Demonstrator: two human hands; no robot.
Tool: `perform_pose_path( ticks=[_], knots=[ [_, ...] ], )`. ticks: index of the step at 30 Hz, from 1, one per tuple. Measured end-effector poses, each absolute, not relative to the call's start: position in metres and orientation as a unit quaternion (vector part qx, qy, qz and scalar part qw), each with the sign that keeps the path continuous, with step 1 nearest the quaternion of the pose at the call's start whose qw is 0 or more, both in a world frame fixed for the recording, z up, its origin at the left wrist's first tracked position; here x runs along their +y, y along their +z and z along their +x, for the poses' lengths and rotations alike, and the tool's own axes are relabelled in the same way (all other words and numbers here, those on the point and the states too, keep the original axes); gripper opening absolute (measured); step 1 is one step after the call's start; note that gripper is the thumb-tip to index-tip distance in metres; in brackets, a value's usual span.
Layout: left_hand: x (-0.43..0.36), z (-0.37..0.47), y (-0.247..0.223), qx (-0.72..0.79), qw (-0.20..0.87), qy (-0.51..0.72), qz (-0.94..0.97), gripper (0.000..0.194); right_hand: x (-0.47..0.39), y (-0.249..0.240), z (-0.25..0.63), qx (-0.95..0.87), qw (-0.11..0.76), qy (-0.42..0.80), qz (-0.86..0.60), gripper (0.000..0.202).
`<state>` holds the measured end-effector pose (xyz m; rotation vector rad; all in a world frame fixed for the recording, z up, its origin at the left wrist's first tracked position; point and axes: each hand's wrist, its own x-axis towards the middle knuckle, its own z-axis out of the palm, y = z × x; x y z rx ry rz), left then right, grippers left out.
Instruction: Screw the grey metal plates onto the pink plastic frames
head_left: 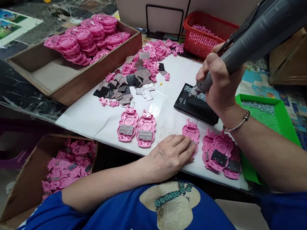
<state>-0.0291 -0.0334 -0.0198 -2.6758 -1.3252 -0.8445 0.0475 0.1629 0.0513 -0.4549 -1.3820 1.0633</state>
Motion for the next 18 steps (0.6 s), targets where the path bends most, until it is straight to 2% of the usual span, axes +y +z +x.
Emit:
perform_pose_path(
  ticks=[11,15,18],
  knots=[
    [-0.033,-0.03,-0.02,-0.428,0.011,-0.269,-0.863,0.031,0.166,0.046,0.047,-0.613,0.609,0.454,-0.214,0.04],
    [-0.032,-0.03,-0.021,-0.428,0.009,-0.266,-0.864,0.03,0.165,0.06,0.048,-0.606,0.621,0.449,-0.214,0.043],
    [-0.031,-0.03,-0.023,-0.428,0.006,-0.258,-0.866,0.031,0.15,0.078,0.056,-0.596,0.633,0.464,-0.17,0.035]
  ],
)
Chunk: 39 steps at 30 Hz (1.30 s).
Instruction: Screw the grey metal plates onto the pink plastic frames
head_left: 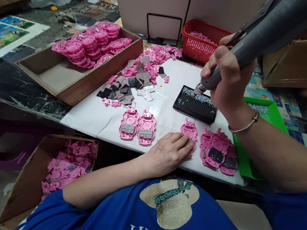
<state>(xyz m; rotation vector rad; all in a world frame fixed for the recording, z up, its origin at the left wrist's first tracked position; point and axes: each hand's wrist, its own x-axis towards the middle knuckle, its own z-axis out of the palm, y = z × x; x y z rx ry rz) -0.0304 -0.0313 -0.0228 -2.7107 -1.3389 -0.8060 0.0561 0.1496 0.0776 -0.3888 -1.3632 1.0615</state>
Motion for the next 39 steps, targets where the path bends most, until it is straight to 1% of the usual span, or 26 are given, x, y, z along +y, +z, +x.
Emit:
perform_pose_path(
  ticks=[1,4,9,13,19,24,28,30,35,39],
  knots=[
    [-0.031,-0.03,-0.023,-0.43,0.006,-0.255,-0.866,0.031,0.142,0.083,0.06,-0.595,0.632,0.472,-0.154,0.031],
    [-0.031,-0.03,-0.023,-0.433,0.007,-0.253,-0.865,0.031,0.115,0.088,0.075,-0.605,0.599,0.496,-0.168,0.02],
    [-0.032,-0.03,-0.023,-0.432,0.003,-0.253,-0.866,0.031,0.09,0.071,0.089,-0.615,0.563,0.517,-0.192,0.027],
    [-0.032,-0.03,-0.023,-0.434,0.001,-0.248,-0.866,0.031,0.091,0.056,0.092,-0.618,0.555,0.525,-0.184,0.023],
    [-0.032,-0.03,-0.022,-0.433,0.004,-0.249,-0.866,0.031,0.092,0.05,0.091,-0.63,0.539,0.516,-0.216,0.026],
    [-0.031,-0.029,-0.022,-0.435,0.01,-0.239,-0.868,0.032,0.089,0.048,0.089,-0.644,0.535,0.511,-0.196,0.027],
    [-0.032,-0.029,-0.023,-0.437,0.016,-0.229,-0.87,0.031,0.093,0.05,0.09,-0.618,0.535,0.547,-0.178,0.022],
    [-0.032,-0.029,-0.024,-0.437,0.023,-0.233,-0.868,0.031,0.098,0.056,0.089,-0.608,0.542,0.555,-0.169,0.023],
    [-0.031,-0.029,-0.024,-0.435,0.024,-0.245,-0.866,0.031,0.121,0.073,0.073,-0.589,0.617,0.499,-0.154,0.021],
    [-0.032,-0.029,-0.023,-0.436,0.015,-0.244,-0.866,0.032,0.14,0.069,0.056,-0.586,0.626,0.483,-0.178,0.029]
  ],
)
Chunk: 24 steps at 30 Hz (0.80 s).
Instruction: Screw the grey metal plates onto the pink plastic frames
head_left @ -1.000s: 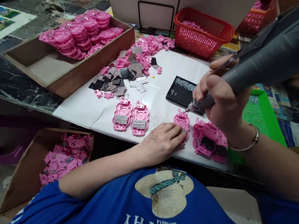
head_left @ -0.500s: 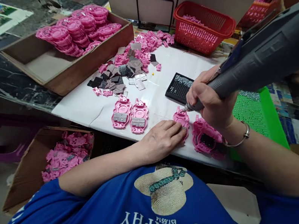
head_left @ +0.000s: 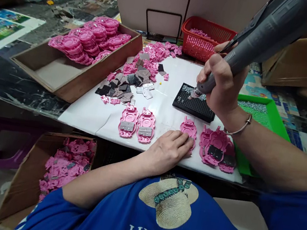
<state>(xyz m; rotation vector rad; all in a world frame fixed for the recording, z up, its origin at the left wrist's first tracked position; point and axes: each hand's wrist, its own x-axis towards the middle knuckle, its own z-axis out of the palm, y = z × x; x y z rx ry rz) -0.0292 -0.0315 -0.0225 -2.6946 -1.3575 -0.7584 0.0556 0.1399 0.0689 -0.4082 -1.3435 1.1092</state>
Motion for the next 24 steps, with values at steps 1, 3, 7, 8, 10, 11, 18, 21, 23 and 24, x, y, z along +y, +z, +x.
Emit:
perform_pose_path(
  ticks=[1,3,7,8,10,11,18,21,23,24],
  knots=[
    [-0.032,-0.029,-0.022,-0.435,0.016,-0.243,-0.867,0.032,0.143,0.066,0.053,-0.588,0.625,0.479,-0.186,0.031],
    [-0.032,-0.029,-0.023,-0.435,0.018,-0.243,-0.867,0.032,0.146,0.061,0.051,-0.598,0.616,0.47,-0.207,0.034],
    [-0.033,-0.029,-0.023,-0.438,0.019,-0.247,-0.864,0.032,0.147,0.055,0.051,-0.617,0.6,0.453,-0.232,0.038],
    [-0.033,-0.029,-0.023,-0.438,0.019,-0.248,-0.864,0.032,0.148,0.054,0.051,-0.619,0.599,0.451,-0.232,0.039],
    [-0.033,-0.029,-0.023,-0.438,0.021,-0.248,-0.864,0.032,0.149,0.053,0.051,-0.617,0.6,0.455,-0.231,0.04],
    [-0.033,-0.029,-0.022,-0.437,0.021,-0.248,-0.864,0.032,0.15,0.053,0.05,-0.61,0.605,0.458,-0.229,0.041],
    [-0.033,-0.029,-0.022,-0.436,0.022,-0.253,-0.863,0.032,0.152,0.047,0.05,-0.623,0.595,0.449,-0.238,0.036],
    [-0.032,-0.029,-0.022,-0.436,0.022,-0.253,-0.863,0.031,0.153,0.046,0.05,-0.614,0.606,0.452,-0.227,0.036],
    [-0.032,-0.03,-0.023,-0.434,0.021,-0.254,-0.864,0.031,0.154,0.051,0.05,-0.607,0.614,0.459,-0.21,0.037],
    [-0.032,-0.03,-0.023,-0.433,0.02,-0.253,-0.865,0.031,0.152,0.055,0.051,-0.607,0.614,0.461,-0.205,0.037]
  ],
)
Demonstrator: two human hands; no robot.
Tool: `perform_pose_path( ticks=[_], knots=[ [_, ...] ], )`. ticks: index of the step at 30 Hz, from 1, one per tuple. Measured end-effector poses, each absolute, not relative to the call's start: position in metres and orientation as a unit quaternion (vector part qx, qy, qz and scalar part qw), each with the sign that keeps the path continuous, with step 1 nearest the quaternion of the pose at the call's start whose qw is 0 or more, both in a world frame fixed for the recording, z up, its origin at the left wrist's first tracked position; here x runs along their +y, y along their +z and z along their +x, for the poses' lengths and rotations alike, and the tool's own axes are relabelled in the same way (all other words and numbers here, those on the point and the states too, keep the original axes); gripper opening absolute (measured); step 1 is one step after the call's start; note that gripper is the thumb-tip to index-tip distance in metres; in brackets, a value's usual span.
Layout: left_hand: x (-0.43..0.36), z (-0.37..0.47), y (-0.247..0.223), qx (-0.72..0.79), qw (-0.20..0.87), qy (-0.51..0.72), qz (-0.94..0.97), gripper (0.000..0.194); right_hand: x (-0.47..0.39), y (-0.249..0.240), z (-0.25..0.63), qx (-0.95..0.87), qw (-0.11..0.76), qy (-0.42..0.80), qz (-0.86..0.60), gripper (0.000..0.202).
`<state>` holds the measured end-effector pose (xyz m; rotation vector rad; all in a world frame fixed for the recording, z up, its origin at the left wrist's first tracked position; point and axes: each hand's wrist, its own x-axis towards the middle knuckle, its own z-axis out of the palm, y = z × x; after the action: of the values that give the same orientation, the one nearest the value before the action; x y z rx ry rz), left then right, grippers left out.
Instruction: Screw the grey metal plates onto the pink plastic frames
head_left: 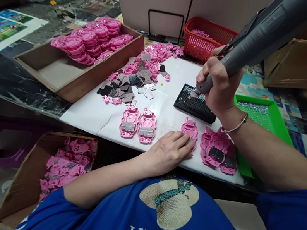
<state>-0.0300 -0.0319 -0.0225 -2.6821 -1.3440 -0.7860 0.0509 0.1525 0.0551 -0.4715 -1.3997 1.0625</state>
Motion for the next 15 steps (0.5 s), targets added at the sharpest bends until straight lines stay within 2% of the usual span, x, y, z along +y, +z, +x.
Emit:
perform_pose_path(
  ticks=[8,15],
  knots=[
    [-0.031,-0.03,-0.022,-0.435,0.01,-0.249,-0.866,0.031,0.108,0.087,0.082,-0.604,0.608,0.492,-0.151,0.014],
    [-0.03,-0.03,-0.02,-0.435,0.014,-0.246,-0.866,0.03,0.087,0.063,0.105,-0.618,0.57,0.508,-0.187,0.026]
  ],
)
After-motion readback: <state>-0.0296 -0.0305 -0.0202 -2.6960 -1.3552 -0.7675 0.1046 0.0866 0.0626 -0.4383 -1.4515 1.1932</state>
